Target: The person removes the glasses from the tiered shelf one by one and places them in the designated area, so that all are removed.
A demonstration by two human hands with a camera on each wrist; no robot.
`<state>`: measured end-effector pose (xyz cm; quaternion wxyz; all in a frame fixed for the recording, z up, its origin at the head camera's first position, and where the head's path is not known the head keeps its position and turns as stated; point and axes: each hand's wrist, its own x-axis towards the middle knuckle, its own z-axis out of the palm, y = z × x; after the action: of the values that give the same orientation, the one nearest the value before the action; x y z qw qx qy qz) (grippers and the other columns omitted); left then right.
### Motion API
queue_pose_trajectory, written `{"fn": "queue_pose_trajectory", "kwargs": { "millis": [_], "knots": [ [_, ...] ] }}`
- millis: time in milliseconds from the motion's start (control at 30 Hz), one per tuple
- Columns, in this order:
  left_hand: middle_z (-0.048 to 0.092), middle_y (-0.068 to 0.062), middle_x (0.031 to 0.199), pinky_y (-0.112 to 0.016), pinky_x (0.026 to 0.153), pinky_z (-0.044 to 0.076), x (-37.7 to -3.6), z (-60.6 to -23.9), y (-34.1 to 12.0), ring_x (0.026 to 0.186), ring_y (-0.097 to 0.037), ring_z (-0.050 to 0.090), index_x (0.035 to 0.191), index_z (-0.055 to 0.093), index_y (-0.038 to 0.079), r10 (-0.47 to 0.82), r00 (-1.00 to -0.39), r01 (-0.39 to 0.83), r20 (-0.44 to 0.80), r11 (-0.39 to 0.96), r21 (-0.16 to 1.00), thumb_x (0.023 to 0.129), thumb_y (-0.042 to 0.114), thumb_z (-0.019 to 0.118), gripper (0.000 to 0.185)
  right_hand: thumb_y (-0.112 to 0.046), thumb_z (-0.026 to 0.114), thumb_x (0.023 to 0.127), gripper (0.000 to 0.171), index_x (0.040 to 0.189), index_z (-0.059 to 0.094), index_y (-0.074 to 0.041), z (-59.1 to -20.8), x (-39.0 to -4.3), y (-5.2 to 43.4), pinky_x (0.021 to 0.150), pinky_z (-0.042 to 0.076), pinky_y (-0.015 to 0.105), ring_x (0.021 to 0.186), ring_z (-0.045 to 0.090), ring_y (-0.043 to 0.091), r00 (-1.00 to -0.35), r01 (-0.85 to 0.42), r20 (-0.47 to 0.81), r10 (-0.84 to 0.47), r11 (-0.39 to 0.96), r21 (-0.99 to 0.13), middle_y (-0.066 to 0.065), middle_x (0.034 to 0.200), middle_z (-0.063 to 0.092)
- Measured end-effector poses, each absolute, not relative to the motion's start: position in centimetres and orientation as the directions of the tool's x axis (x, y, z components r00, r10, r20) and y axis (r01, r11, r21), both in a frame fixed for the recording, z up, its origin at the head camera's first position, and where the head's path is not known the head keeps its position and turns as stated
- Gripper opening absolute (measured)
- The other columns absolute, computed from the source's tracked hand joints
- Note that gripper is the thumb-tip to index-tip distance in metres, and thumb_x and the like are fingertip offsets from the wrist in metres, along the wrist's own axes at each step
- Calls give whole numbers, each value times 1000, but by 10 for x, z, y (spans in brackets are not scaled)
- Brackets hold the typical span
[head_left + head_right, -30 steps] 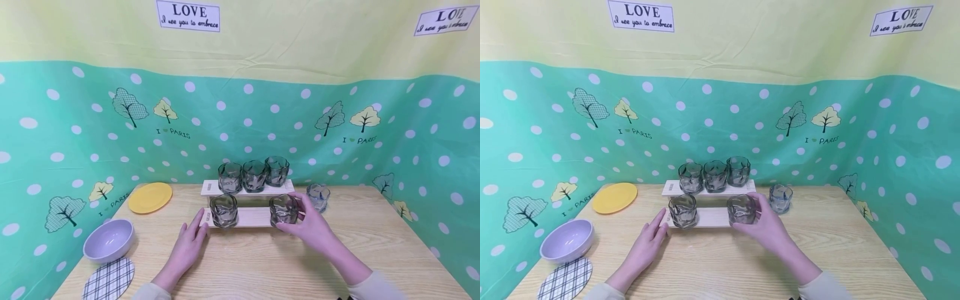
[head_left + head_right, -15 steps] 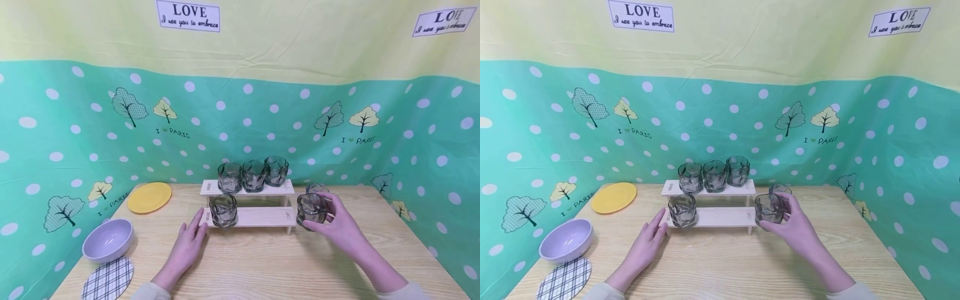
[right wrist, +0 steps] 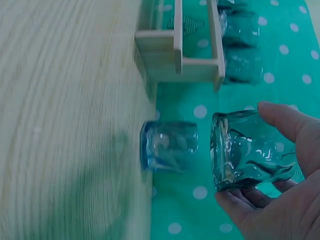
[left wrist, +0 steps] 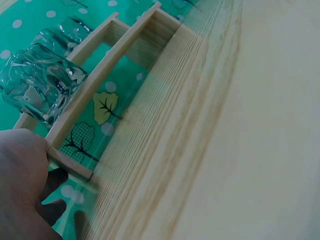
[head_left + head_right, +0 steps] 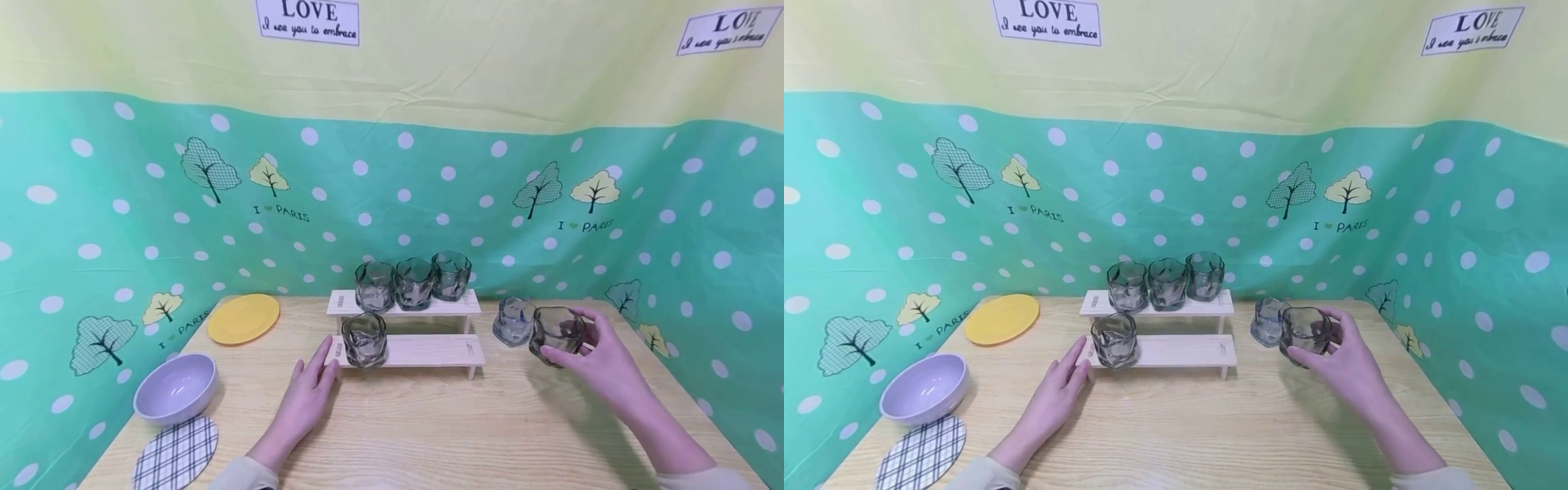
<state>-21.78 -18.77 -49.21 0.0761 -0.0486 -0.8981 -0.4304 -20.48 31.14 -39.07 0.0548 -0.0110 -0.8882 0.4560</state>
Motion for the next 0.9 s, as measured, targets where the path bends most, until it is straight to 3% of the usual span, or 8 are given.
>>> {"fn": "queue_pose_trajectory", "kwargs": {
  "millis": [200,367,433,500,600,667,767,900],
  "knots": [
    [50,-16,166,-63,136,3,-219,-491,-188,158,-50,34,174,34,10,23,-984,151,176,625,766,121,35,48,60,-45,90,95,118,174,13,-2,-396,-215,330,111,49,71,142,47,62,-986,-14,112,122,609,-793,37,157,44],
    [49,-16,166,-63,136,3,-219,-492,-188,158,-50,35,174,35,10,22,-983,154,180,626,764,120,34,49,60,-46,89,96,114,174,17,-2,-402,-223,338,91,59,38,128,57,49,-979,10,121,167,627,-779,34,151,50],
    [50,-17,166,-63,136,3,-219,-492,-188,158,-49,36,174,35,10,22,-983,155,181,626,764,120,34,49,60,-45,88,97,114,173,17,-2,-405,-227,341,80,56,25,124,58,45,-978,17,117,173,626,-780,34,150,50],
    [50,-17,166,-63,136,3,-219,-492,-188,157,-49,38,174,34,10,21,-983,155,182,626,764,120,34,49,60,-44,88,97,114,173,16,-1,-408,-231,343,76,55,19,122,59,44,-978,24,110,177,621,-783,35,149,50],
    [50,-17,166,-63,136,3,-218,-492,-188,156,-48,40,174,34,10,20,-983,155,183,624,766,120,34,49,60,-42,88,97,115,173,13,0,-412,-238,344,84,59,28,125,57,49,-979,29,99,177,606,-795,38,150,46],
    [50,-17,165,-63,136,3,-218,-492,-187,156,-49,39,174,34,10,19,-983,156,185,623,767,120,33,49,60,-40,89,97,116,173,11,0,-415,-242,346,97,61,46,131,53,56,-979,35,91,181,594,-804,42,155,40],
    [50,-17,165,-63,136,2,-218,-492,-187,158,-51,36,174,35,10,17,-983,153,182,621,769,120,33,50,60,-39,89,97,118,174,8,0,-419,-246,348,111,49,71,138,44,64,-979,43,79,186,573,-818,46,160,31],
    [51,-17,165,-63,136,2,-218,-492,-187,157,-50,36,174,34,10,17,-984,149,177,622,769,120,34,50,61,-38,88,98,119,174,5,-1,-425,-253,351,116,42,76,142,41,65,-979,55,61,194,542,-838,46,161,30]
  ]
}}
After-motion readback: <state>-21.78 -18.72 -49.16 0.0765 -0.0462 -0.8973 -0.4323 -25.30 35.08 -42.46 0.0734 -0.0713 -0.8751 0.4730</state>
